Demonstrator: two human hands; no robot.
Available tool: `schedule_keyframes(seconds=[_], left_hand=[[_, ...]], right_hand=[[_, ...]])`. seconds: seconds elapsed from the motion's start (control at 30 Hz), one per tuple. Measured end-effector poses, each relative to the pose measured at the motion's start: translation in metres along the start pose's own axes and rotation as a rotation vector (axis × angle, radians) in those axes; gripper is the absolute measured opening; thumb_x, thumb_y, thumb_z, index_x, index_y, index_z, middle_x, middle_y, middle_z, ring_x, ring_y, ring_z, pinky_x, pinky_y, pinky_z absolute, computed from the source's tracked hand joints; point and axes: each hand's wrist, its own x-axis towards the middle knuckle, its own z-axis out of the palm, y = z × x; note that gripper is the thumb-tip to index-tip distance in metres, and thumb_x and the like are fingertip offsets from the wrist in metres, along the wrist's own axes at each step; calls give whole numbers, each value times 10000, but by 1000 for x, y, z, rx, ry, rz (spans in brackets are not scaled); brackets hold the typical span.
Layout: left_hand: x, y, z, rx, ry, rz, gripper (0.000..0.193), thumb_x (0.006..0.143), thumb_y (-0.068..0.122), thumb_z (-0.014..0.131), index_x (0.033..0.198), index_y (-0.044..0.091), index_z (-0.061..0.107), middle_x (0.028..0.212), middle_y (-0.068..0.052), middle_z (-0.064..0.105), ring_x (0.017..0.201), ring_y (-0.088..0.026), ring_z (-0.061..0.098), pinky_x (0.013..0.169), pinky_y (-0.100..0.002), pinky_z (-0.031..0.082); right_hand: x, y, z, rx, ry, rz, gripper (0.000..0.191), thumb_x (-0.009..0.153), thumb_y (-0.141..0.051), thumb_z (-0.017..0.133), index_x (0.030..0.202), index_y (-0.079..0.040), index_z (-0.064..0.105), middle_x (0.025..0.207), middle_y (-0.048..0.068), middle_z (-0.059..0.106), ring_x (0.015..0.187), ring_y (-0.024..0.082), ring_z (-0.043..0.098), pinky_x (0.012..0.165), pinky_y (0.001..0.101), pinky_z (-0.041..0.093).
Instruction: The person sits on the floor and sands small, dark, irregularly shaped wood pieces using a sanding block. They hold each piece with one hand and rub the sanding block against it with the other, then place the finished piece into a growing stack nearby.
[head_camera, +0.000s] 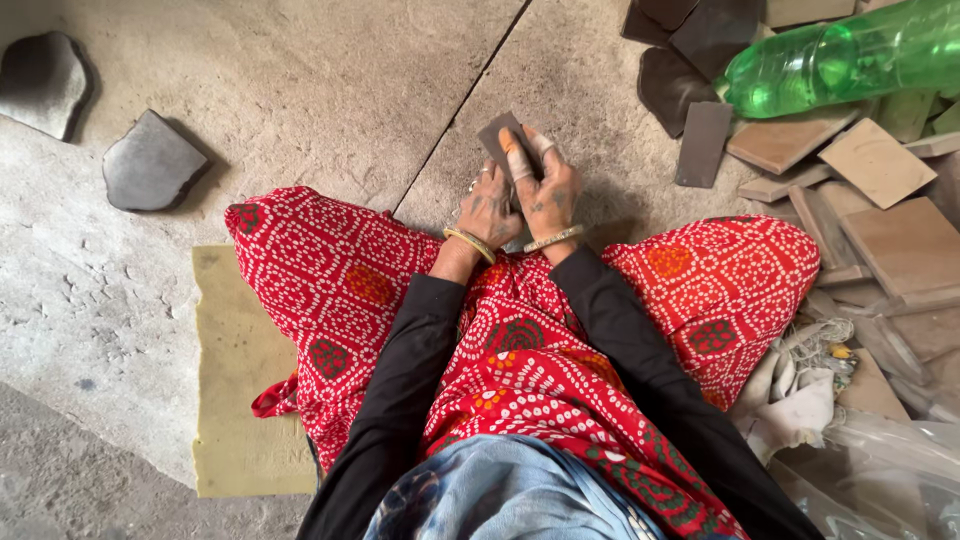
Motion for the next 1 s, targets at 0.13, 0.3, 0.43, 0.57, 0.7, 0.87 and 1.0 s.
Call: schedule_keyframes(seconds=[0.13, 0.3, 0.43, 0.57, 0.7, 0.87, 1.0], left_hand=[[-2, 5, 1, 8, 57, 70, 941, 696, 168, 698, 1518, 2, 271, 1455, -320, 415, 1267, -522, 498, 1024, -563, 486], [-1, -9, 5, -41, 63, 94, 1007, 608, 139, 724, 1500, -12, 282, 1453, -358, 365, 1233, -549, 470, 977, -557, 475], [-5, -22, 15, -65, 120, 155, 889, 697, 132, 647, 1520, 11, 332, 1497, -327, 433, 1313, -526, 512, 1075, -501, 509], [-14, -29, 14, -117, 66, 177, 953, 687, 103, 623, 1575, 12, 290, 1530, -312, 418, 1366, -507, 473, 1090, -501, 490], [-19, -29, 5, -105, 96, 214, 981, 696, 54, 670, 1605, 37, 299, 1563, -336, 360, 1401, -515, 424, 1100, -518, 465], [-24, -15, -13, -142, 99, 250, 970, 675, -8, 558, 1603, 67, 288, 1496, -305, 507, 1317, -463, 569, 1027, -458, 549], [-26, -4, -31, -154, 184, 345, 855, 685, -34, 543, 1530, 67, 466, 1354, -301, 644, 1209, -459, 636, 985, -484, 559]], right_hand=[[15, 6, 1, 44, -15, 137, 362, 991, -294, 741, 1111, 47, 755, 982, 121, 809, 860, 115, 712, 759, 282, 583], [8, 6, 6, 50, -5, 87, 365, 1021, -298, 707, 1128, 49, 743, 998, 112, 799, 888, 100, 705, 784, 276, 572], [20, 14, 4, -140, -40, 28, 371, 1003, -319, 722, 1066, 45, 753, 931, 137, 787, 815, 112, 755, 729, 295, 575], [29, 43, 0, -264, -82, 219, 365, 940, -314, 765, 973, 49, 775, 864, 163, 783, 746, 162, 714, 690, 335, 540], [13, 71, 0, -18, -54, 45, 266, 969, -170, 697, 1061, 74, 743, 944, 151, 770, 847, 161, 696, 760, 328, 549], [8, 72, -1, 44, -68, 159, 280, 970, -187, 751, 1094, 65, 739, 998, 86, 776, 868, 108, 719, 763, 283, 577], [15, 51, 3, 101, -21, 183, 320, 989, -221, 741, 1157, 50, 764, 1033, 97, 789, 880, 101, 687, 772, 277, 568]])
